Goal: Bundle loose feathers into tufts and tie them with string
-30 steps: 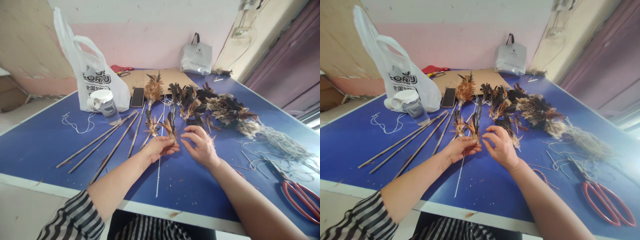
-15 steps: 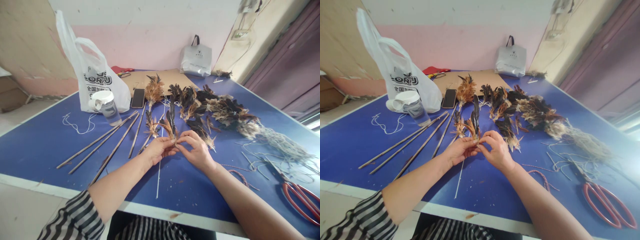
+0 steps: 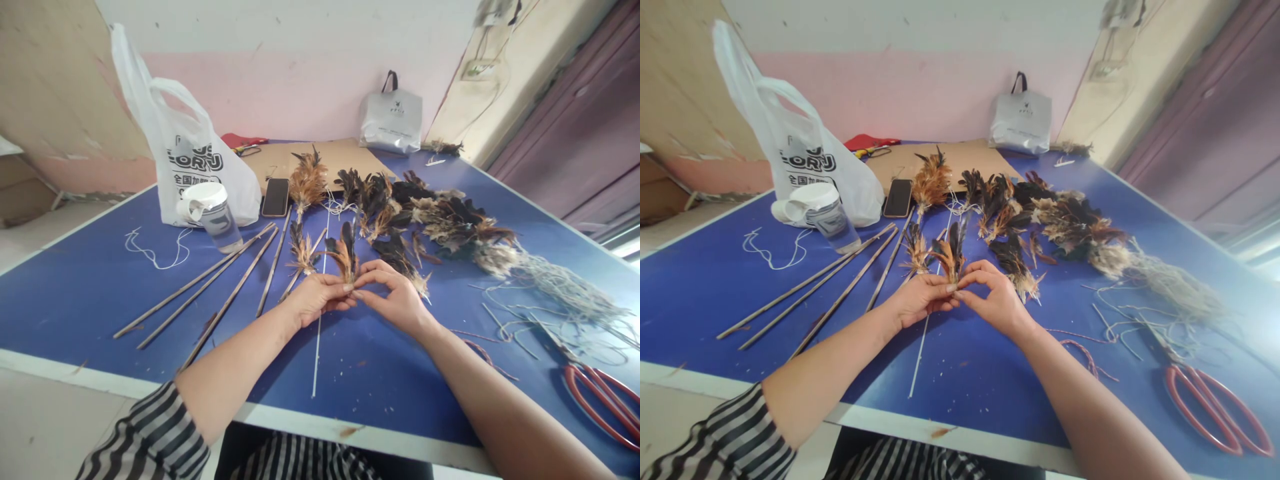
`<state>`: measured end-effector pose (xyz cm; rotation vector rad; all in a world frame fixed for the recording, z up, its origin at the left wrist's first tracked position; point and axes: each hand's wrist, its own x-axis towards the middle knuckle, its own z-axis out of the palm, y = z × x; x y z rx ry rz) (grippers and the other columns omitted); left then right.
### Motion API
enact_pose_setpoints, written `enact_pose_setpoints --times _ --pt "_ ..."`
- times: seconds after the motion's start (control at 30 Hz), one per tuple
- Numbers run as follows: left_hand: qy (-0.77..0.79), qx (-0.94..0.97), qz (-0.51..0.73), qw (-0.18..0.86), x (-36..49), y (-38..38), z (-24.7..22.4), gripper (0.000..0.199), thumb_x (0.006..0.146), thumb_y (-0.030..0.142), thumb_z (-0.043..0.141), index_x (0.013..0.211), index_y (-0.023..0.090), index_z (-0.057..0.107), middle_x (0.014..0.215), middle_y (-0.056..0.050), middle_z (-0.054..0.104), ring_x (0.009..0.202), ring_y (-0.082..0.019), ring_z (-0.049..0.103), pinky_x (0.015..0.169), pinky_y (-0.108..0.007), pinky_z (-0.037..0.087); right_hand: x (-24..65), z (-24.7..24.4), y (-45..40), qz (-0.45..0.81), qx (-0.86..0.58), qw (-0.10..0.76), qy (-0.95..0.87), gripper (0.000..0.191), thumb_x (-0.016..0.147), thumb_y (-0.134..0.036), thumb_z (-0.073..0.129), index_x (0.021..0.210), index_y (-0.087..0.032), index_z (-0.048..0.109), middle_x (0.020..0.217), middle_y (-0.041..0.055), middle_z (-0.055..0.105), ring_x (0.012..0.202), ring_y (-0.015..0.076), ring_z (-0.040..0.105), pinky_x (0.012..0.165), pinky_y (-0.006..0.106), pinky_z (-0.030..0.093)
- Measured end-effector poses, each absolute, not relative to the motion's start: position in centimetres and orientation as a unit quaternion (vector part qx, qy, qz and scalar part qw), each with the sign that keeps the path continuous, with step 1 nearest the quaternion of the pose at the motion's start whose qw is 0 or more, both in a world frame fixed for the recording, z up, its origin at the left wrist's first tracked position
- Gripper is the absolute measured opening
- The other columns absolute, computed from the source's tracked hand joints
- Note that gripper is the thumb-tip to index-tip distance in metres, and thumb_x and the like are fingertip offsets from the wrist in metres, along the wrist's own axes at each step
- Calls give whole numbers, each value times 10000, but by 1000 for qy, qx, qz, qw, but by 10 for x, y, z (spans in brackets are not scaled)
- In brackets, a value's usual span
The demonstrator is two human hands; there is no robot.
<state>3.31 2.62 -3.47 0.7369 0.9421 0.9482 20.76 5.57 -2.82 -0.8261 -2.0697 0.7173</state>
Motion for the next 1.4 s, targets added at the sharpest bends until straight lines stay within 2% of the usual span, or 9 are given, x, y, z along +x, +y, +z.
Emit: enact_pose_setpoints --times 0.17,0.3,0.4,0.57,0.8,0.97,1.07,1.2,1.4 --pt "436 408 460 657 35 25 -34 272 622 299 750 799 100 698 684 -60 671 605 -106 614 624 -222 498 208 -33 61 449 -406 400 -688 243 688 -381 669 799 -174 604 775 18 634 707 146 589 692 299 479" --pt "435 506 446 597 37 22 -34 217 675 333 694 723 121 696 669 -45 655 605 -117 598 594 -228 481 202 -32 56 527 -390 376 -655 255 679 -360 673 832 -162 625 765 23 664 696 149 604 692 294 485" --pt "441 533 441 572 38 20 -37 197 692 334 669 732 141 683 667 -37 645 613 -139 606 553 -232 472 198 -33 51 516 -405 375 -655 249 680 -352 662 824 -150 642 733 24 669 665 152 600 659 287 478" --pt "456 561 439 534 41 19 -41 186 740 326 611 747 148 667 683 -42 635 625 -150 600 561 -239 463 195 -38 50 413 -463 402 -673 249 685 -395 646 739 -151 658 658 33 663 632 172 597 587 280 465" --pt "466 686 429 358 40 16 -43 294 836 356 489 671 164 638 635 -29 566 625 -133 512 640 -234 390 190 -28 44 394 -479 423 -661 190 667 -343 641 595 -168 632 601 38 666 576 180 605 542 273 466" --pt "475 688 446 320 39 17 -40 248 800 336 549 634 175 636 675 -36 554 685 -147 489 685 -233 358 188 -25 43 404 -492 415 -650 172 640 -326 645 693 -168 688 659 37 688 619 194 614 553 280 469" --pt "483 682 443 325 38 17 -40 284 790 337 560 567 167 608 627 -22 516 633 -134 453 647 -227 342 187 -28 44 412 -499 406 -645 193 635 -338 643 709 -167 692 646 34 684 591 183 600 541 280 467" --pt "478 695 434 317 37 19 -41 247 797 300 552 606 169 636 611 -17 514 613 -128 454 622 -223 339 190 -31 47 439 -473 411 -645 233 634 -359 654 754 -162 680 687 39 690 609 174 601 555 280 475" --pt "475 700 442 298 34 20 -36 220 825 261 507 727 183 687 669 -33 576 660 -134 510 637 -219 363 215 -21 62 462 -428 305 -714 215 637 -298 676 802 -160 653 705 13 675 629 140 595 583 252 474"
